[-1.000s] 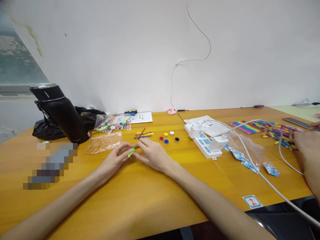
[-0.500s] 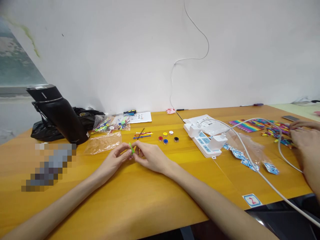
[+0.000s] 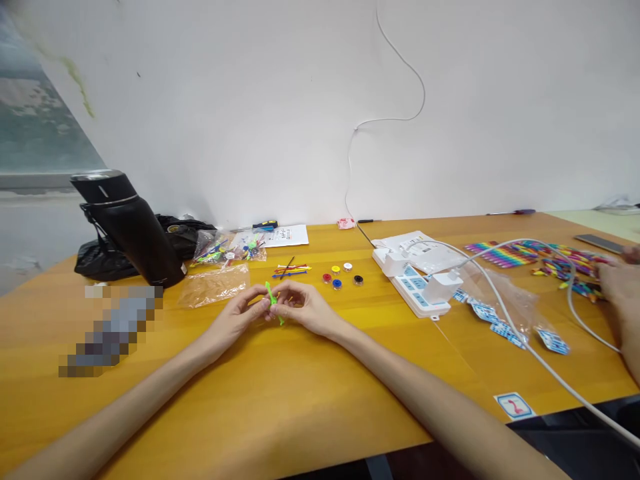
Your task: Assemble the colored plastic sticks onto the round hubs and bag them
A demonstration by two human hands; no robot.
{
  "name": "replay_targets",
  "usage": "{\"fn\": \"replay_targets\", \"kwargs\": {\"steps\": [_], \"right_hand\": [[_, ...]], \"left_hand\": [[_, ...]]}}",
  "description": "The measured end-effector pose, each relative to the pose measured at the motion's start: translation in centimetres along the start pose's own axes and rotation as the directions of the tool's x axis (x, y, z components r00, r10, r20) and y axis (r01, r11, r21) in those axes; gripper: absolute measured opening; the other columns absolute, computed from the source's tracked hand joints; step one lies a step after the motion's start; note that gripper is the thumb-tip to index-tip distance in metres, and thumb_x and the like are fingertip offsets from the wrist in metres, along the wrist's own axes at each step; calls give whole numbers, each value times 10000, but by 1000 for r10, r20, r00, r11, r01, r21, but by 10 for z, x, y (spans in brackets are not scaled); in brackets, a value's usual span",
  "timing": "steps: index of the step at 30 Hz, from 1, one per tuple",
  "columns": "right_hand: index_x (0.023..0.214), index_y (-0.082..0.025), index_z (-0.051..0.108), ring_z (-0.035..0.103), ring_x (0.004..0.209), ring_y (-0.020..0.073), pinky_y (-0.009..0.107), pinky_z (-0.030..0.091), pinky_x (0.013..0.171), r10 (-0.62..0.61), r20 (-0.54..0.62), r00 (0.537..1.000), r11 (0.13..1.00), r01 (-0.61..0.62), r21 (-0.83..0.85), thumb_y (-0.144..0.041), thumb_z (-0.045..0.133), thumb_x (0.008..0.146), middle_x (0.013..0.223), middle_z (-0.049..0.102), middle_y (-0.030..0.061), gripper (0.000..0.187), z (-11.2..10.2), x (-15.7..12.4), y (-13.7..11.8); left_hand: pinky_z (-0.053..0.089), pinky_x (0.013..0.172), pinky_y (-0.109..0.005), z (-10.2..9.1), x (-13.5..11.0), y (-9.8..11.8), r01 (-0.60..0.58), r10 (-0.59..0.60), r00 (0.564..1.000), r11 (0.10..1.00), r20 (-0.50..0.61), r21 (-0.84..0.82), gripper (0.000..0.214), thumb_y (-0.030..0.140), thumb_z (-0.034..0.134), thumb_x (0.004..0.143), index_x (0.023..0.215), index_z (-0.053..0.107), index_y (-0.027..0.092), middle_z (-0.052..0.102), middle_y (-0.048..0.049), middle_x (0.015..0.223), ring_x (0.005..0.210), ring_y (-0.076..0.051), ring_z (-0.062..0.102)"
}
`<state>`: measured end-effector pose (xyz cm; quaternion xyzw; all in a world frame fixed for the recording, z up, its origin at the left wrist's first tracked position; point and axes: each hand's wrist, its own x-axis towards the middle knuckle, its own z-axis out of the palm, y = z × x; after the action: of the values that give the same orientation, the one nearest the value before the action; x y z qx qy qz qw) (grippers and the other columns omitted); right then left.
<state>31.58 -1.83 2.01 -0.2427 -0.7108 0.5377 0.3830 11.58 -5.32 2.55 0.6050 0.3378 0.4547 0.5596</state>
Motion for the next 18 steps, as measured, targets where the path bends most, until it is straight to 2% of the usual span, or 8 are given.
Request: {"fn": "replay_targets", "kwargs": {"steps": [3,7,12,15,18], "right_hand": [[1008,-176,659,624,778,158,291,494,747,9,5,1000,1000,-9,-12,-475,758,858,839,676,21,349,1,0,-1],[991,-169,671,609,770,147,283,475,762,5,10,1000,993,-4,-115,-449,744,879,847,690,23,310,0,-1,-2],[893,-166,666,611,793,156,281,476,762,-51,-26,998,966,43,-255,-408,719,906,857,663,19,249,0,-1,-7],[880,-171,641,595,791,155,276,472,754,-121,-12,993,930,109,-352,-307,682,937,861,644,17,153,2,-1,-10],[882,-183,596,572,785,155,272,462,747,-187,15,982,857,170,-486,-167,612,949,855,615,14,70,4,-2,-9]], "left_hand": [[476,894,-293,0,-1,-1,19,-19,1000,999,11,-31,288,448,722,881,1031,663,209,633,-12,925,850,-162,611],[477,887,-298,1,-2,-4,54,-53,999,997,10,-60,298,446,754,853,974,646,196,627,-14,936,842,-153,610],[474,877,-317,2,-3,-10,57,-57,997,998,54,-7,281,453,679,918,1022,607,202,640,-5,843,823,-165,637],[479,877,-331,2,-4,-12,55,-56,996,998,66,9,290,472,649,937,1042,588,209,648,-10,856,833,-173,645],[471,900,-336,1,-5,-14,64,-65,994,998,83,5,278,466,630,952,1056,570,215,658,-8,866,855,-173,644]]}}
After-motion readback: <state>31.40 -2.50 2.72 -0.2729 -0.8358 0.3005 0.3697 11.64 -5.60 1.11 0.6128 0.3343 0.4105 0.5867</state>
